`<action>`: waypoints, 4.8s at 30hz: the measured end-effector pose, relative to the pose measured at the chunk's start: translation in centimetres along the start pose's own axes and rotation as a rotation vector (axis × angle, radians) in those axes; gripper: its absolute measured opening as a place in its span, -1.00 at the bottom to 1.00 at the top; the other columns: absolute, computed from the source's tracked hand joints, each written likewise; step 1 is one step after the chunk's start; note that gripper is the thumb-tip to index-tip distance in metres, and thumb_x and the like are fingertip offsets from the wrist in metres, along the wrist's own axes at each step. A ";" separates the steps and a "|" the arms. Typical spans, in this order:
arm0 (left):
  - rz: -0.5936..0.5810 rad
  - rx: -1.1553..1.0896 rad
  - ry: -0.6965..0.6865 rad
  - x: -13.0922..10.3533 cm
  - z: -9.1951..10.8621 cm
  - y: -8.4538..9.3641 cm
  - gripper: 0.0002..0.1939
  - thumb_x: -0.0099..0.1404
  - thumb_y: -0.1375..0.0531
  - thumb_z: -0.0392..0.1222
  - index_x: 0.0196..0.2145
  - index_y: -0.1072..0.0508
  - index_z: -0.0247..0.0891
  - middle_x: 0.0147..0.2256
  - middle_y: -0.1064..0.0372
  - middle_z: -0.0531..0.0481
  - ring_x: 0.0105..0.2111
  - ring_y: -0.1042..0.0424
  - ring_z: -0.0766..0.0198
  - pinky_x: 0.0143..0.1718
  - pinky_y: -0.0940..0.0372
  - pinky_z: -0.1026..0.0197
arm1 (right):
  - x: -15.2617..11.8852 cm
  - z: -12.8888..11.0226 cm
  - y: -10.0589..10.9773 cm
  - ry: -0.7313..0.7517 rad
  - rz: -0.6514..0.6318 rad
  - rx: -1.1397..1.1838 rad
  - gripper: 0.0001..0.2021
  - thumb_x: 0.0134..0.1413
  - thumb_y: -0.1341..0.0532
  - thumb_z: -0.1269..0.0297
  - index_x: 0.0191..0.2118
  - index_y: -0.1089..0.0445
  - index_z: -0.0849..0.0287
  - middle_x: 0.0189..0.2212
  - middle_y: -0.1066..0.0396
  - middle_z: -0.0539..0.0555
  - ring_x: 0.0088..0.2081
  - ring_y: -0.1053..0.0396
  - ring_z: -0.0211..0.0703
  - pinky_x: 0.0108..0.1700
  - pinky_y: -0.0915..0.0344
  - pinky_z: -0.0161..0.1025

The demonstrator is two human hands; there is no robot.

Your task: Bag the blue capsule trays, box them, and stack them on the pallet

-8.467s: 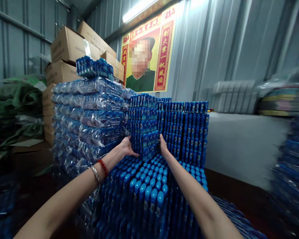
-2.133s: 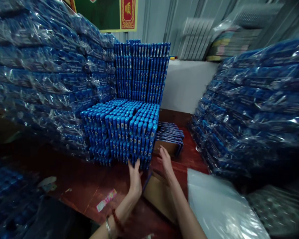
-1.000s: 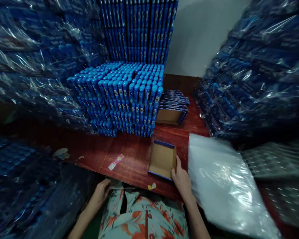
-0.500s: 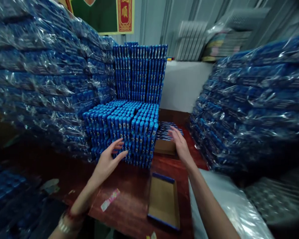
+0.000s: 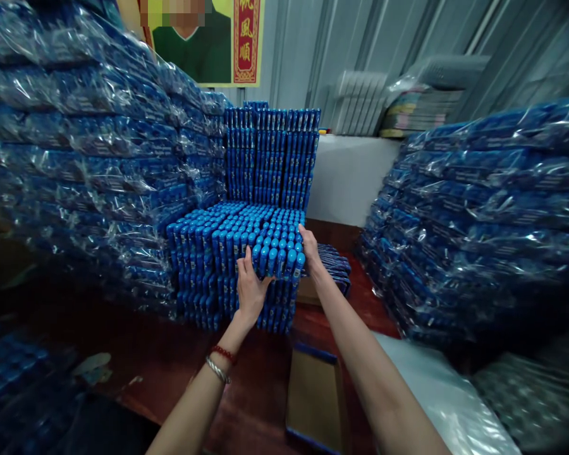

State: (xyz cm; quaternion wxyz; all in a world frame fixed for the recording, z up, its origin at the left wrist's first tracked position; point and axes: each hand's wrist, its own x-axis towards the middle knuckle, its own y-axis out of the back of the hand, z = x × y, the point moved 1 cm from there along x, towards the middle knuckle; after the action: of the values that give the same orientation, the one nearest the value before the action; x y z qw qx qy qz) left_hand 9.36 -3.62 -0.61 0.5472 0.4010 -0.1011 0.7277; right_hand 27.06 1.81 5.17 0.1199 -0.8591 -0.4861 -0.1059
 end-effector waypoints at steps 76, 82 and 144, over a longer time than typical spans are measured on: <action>-0.998 0.280 -0.263 -18.3 1.7 -3.2 -0.29 0.30 0.03 0.17 0.28 0.03 -0.25 0.26 0.07 -0.32 0.28 0.20 -0.17 0.12 0.11 -0.40 | -29.9 9.3 31.0 -0.160 0.134 -1.006 -0.66 0.12 -0.03 0.00 -0.49 -0.35 0.07 -0.50 -0.40 0.07 -0.32 -0.27 -0.03 -0.24 -0.20 -0.10; -1.021 0.080 -0.763 -18.7 8.0 -4.3 -0.07 0.14 -0.25 -0.05 0.31 0.18 -0.30 0.32 0.30 -0.33 0.31 0.43 -0.11 0.20 0.39 -0.34 | -23.8 5.9 27.2 -0.161 -0.200 -1.084 -0.65 0.13 0.00 0.09 -0.57 -0.32 0.09 -0.59 -0.36 0.04 -0.40 -0.28 -0.09 -0.30 -0.15 -0.20; -1.070 0.161 -0.513 -7.0 3.7 0.6 -0.79 0.29 0.08 -0.44 -0.23 -0.30 -0.30 -0.33 -0.21 0.00 -0.44 -0.24 0.31 -0.38 -0.18 0.26 | -19.3 0.0 18.9 -0.104 -0.432 -1.665 -0.77 0.13 -0.05 0.36 -0.31 -0.46 0.15 -0.34 -0.50 0.18 -0.26 -0.45 -0.03 -0.38 -0.11 -0.28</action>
State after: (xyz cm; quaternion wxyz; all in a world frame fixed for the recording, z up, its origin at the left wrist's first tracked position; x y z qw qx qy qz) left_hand 11.19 -11.05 -2.87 0.7637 0.5994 0.0416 0.2361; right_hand 33.59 -23.22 -2.51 -0.5944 -0.5597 -0.4079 -0.4088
